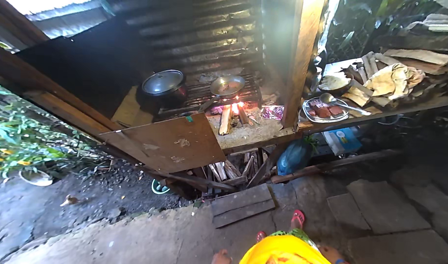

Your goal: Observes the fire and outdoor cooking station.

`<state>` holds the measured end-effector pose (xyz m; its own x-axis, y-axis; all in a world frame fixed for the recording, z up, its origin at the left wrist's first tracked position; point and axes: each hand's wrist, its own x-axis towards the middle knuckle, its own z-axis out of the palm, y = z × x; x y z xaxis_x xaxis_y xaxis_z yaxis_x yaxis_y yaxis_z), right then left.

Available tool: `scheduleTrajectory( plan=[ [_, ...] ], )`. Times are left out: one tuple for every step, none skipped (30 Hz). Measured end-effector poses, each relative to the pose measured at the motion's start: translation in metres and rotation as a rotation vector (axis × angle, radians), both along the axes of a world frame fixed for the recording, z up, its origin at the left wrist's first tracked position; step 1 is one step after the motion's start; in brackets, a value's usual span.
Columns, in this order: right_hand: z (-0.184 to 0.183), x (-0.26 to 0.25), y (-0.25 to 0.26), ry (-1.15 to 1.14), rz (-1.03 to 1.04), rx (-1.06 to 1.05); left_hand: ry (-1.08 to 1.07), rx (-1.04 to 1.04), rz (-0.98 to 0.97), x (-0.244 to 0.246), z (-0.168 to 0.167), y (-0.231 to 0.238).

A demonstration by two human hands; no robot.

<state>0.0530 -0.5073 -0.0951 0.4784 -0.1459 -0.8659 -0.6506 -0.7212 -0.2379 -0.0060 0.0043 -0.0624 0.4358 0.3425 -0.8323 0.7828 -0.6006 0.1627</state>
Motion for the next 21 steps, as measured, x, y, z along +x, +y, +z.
scheduleTrajectory(
  plan=[
    [-0.001, -0.001, 0.0, 0.002, -0.005, 0.001, -0.002, -0.002, 0.002, 0.0, 0.001, 0.0],
    [-0.002, -0.002, -0.001, 0.001, -0.01, 0.003, -0.002, -0.003, 0.003, 0.0, 0.0, 0.0],
    [-0.004, -0.003, -0.001, 0.0, -0.012, 0.005, 0.004, -0.006, 0.0, 0.0, 0.0, 0.0],
    [-0.005, -0.003, -0.001, 0.002, -0.015, 0.007, 0.007, -0.004, -0.008, -0.001, -0.001, 0.0],
    [-0.009, -0.005, -0.003, -0.003, -0.017, 0.006, 0.012, -0.001, -0.019, -0.001, -0.001, -0.001],
    [-0.017, -0.006, -0.005, -0.018, -0.023, 0.003, 0.012, 0.0, -0.029, -0.001, -0.002, -0.001],
    [-0.028, -0.007, -0.008, -0.046, -0.026, -0.003, 0.007, 0.001, -0.038, -0.001, -0.004, -0.001],
    [-0.033, -0.006, -0.011, -0.066, -0.025, -0.006, 0.004, -0.001, -0.047, 0.002, -0.005, -0.001],
    [-0.027, -0.004, -0.01, -0.069, -0.026, -0.001, 0.0, -0.001, -0.054, 0.004, -0.005, -0.001],
    [-0.021, -0.006, -0.007, -0.08, -0.044, 0.0, -0.006, 0.0, -0.061, 0.005, -0.005, 0.0],
    [-0.003, -0.007, -0.001, -0.071, -0.07, 0.007, -0.006, -0.003, -0.074, 0.004, 0.0, -0.001],
    [0.021, -0.007, 0.005, -0.041, -0.097, 0.027, -0.006, -0.008, -0.081, 0.003, 0.004, -0.001],
    [0.037, -0.007, 0.009, -0.029, -0.12, 0.034, -0.009, -0.015, -0.096, 0.002, 0.007, -0.002],
    [0.042, -0.007, 0.01, -0.036, -0.152, 0.03, -0.012, -0.029, -0.113, 0.004, 0.008, -0.002],
    [0.043, -0.007, 0.009, -0.045, -0.185, 0.026, -0.014, -0.036, -0.133, 0.006, 0.007, -0.001],
    [0.04, -0.009, 0.008, -0.049, -0.21, 0.02, -0.011, -0.036, -0.15, 0.006, 0.006, 0.0],
    [0.036, -0.015, 0.005, -0.045, -0.225, 0.012, -0.002, -0.037, -0.164, 0.006, 0.006, -0.001],
    [0.035, -0.022, 0.003, -0.031, -0.229, 0.006, 0.018, -0.031, -0.177, 0.004, 0.008, -0.001],
    [0.034, -0.03, 0.002, -0.009, -0.229, 0.007, 0.03, -0.024, -0.182, 0.004, 0.009, 0.001],
    [0.033, -0.038, 0.002, 0.02, -0.226, 0.014, 0.035, -0.023, -0.179, 0.006, 0.011, 0.001],
    [0.029, -0.045, 0.0, 0.047, -0.225, 0.02, 0.034, -0.025, -0.17, 0.008, 0.011, 0.003]
  ],
)
